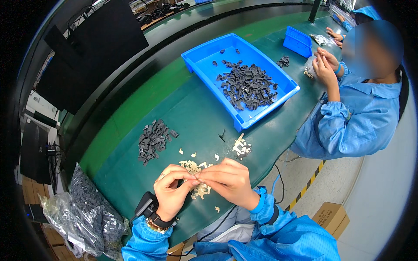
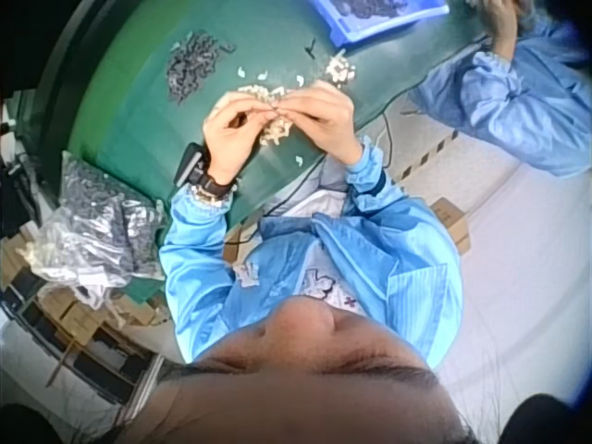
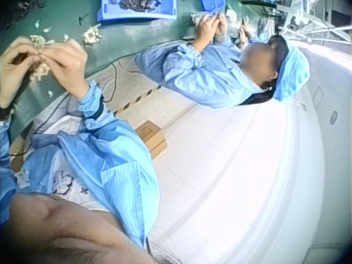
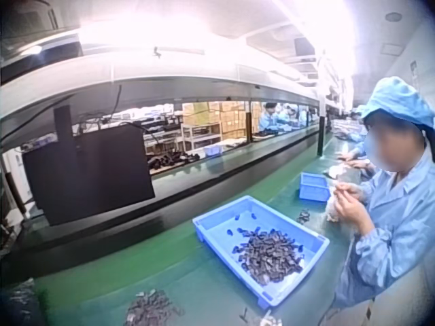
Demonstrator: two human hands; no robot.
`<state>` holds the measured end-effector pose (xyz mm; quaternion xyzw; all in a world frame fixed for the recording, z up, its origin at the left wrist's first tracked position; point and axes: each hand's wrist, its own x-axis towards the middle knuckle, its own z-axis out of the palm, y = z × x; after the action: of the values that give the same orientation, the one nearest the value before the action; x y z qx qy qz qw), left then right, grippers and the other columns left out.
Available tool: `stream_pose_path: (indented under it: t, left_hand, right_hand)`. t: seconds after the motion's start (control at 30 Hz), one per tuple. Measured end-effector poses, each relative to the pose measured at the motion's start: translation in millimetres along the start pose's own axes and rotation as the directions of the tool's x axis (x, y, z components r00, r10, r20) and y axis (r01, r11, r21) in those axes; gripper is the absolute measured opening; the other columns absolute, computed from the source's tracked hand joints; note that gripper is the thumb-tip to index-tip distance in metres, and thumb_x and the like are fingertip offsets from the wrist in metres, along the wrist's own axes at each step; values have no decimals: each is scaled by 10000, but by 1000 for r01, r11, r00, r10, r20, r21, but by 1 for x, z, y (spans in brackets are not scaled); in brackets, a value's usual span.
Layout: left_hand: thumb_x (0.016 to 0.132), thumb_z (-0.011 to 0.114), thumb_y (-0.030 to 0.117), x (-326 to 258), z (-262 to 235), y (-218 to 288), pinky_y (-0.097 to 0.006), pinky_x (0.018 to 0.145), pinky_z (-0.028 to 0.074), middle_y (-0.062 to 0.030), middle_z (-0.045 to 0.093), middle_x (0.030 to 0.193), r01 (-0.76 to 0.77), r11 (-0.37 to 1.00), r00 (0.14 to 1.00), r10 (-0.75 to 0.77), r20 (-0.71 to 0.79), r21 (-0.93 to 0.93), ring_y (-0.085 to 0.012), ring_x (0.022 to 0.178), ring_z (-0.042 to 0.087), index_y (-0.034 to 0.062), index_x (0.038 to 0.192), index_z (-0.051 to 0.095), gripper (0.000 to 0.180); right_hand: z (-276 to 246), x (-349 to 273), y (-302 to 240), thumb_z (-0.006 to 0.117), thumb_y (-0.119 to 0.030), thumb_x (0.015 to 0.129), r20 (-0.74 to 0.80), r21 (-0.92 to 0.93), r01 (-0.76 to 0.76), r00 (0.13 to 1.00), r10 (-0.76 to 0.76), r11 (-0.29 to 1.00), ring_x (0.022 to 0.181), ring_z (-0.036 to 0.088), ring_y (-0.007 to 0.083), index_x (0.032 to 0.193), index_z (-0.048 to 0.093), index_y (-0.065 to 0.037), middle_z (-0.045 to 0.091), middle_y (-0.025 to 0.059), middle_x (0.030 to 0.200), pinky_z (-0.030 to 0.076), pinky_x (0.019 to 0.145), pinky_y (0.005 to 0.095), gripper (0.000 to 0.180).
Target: Assembling small plastic and rubber components by hand at a factory workbench.
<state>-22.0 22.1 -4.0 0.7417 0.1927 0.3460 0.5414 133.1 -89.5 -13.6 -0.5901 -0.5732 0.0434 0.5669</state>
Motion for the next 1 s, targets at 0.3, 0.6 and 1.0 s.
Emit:
stream_pose_path:
  t: [0.3, 0.6, 1.0]
  left_hand:
    - [731, 787, -123, -4, 1, -3, -281, 770, 509, -73, 638, 925, 11, 999, 1000, -11, 7, 32, -163, 861, 618, -8, 876, 687, 210]
    - [746, 784, -112, -3, -1, -6, -278, 771, 505, -70, 636, 924, -23, 999, 1000, 22, 18, 43, -162, 865, 616, -9, 872, 685, 191]
    - [849, 717, -20, 9, -10, 5, -301, 832, 501, -88, 675, 944, 55, 989, 964, -89, 249, 139, -202, 905, 651, 31, 911, 647, 106]
  right_hand:
    - [1, -2, -2, 807, -28, 746, -17, -64, 29, 999, -30, 998, 707, 659, 114, 943, 787, -100, 772, 14, 910, 432, 596, 259, 211]
    - [0, -2, -3, 803, -32, 754, 2, -69, 26, 1000, -26, 997, 738, 670, 148, 969, 781, -101, 766, 22, 939, 477, 619, 262, 227]
    - [0, -2, -5, 745, -12, 852, -93, 190, -359, 920, 381, 914, 570, 463, 30, 939, 751, -10, 710, 54, 903, 330, 494, 206, 87]
